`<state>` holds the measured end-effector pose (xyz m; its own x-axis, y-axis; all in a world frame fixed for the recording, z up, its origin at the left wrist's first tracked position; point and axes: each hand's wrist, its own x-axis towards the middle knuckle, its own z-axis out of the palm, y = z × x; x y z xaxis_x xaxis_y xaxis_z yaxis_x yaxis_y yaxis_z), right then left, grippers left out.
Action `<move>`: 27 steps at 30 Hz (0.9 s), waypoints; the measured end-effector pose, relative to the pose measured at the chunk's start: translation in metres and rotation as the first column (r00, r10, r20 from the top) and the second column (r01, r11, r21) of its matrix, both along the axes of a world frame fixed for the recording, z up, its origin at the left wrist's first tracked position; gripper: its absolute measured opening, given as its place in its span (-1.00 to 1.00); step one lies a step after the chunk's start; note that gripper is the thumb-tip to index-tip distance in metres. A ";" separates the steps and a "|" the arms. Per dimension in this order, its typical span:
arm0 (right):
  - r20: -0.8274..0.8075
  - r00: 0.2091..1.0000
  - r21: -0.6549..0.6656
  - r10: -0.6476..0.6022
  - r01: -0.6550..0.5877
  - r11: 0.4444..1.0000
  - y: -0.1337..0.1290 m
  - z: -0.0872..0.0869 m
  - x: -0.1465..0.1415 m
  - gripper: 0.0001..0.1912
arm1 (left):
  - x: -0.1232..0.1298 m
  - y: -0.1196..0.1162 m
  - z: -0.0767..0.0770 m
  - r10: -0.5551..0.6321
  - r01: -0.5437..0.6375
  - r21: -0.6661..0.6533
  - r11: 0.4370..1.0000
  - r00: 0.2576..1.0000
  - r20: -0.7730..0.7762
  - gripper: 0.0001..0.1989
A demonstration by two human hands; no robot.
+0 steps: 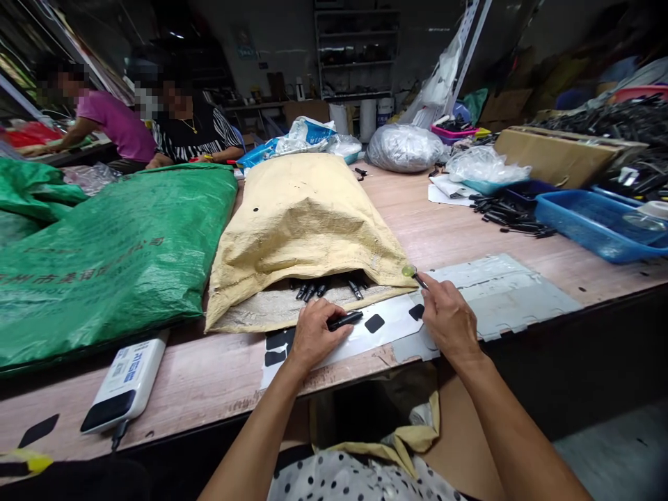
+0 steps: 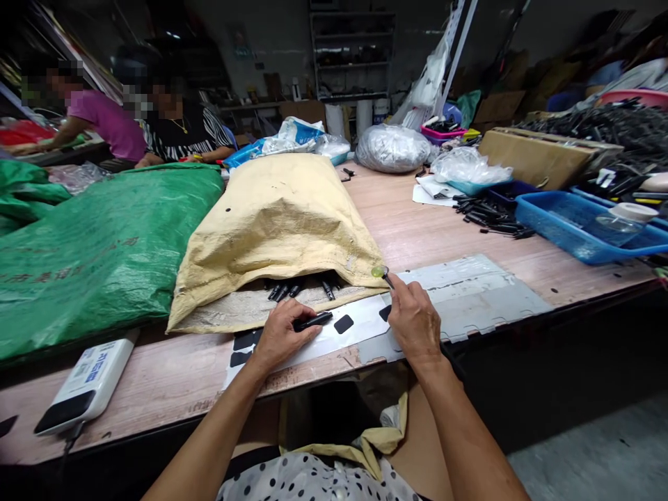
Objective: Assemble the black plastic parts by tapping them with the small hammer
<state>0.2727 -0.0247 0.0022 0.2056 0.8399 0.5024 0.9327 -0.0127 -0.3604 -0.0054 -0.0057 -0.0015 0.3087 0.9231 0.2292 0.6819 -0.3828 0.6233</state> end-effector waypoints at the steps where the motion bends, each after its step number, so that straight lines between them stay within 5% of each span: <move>1: -0.066 0.997 0.035 0.042 -0.039 0.999 -0.004 0.006 -0.005 -0.57 | 0.000 0.000 0.000 0.002 -0.002 -0.003 1.000 1.000 -0.004 -0.84; 6: -0.290 0.867 0.087 0.405 -0.398 0.913 -0.027 0.024 -0.041 -0.59 | 0.002 -0.001 0.002 0.012 -0.012 -0.013 1.000 1.000 0.016 -0.84; 10: -0.310 0.812 -0.009 0.495 -0.523 0.852 -0.038 0.016 -0.064 -0.57 | 0.001 -0.001 0.001 0.018 -0.017 -0.016 1.000 0.999 0.048 -0.86; 23: -0.145 0.869 -0.132 0.473 -0.491 0.861 -0.045 0.009 -0.077 -0.47 | 0.000 0.001 -0.001 0.010 -0.010 -0.007 1.000 0.996 0.094 -0.85; 27: -0.172 0.888 -0.021 0.427 -0.437 0.899 -0.043 0.011 -0.070 -0.50 | 0.001 0.001 -0.001 0.031 -0.029 -0.030 0.999 0.995 0.090 -0.85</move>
<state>0.2030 -0.0676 0.0129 -0.1114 0.8902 0.4417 0.7811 0.3532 -0.5149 -0.0043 -0.0051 -0.0021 0.2599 0.9383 0.2279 0.6331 -0.3438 0.6935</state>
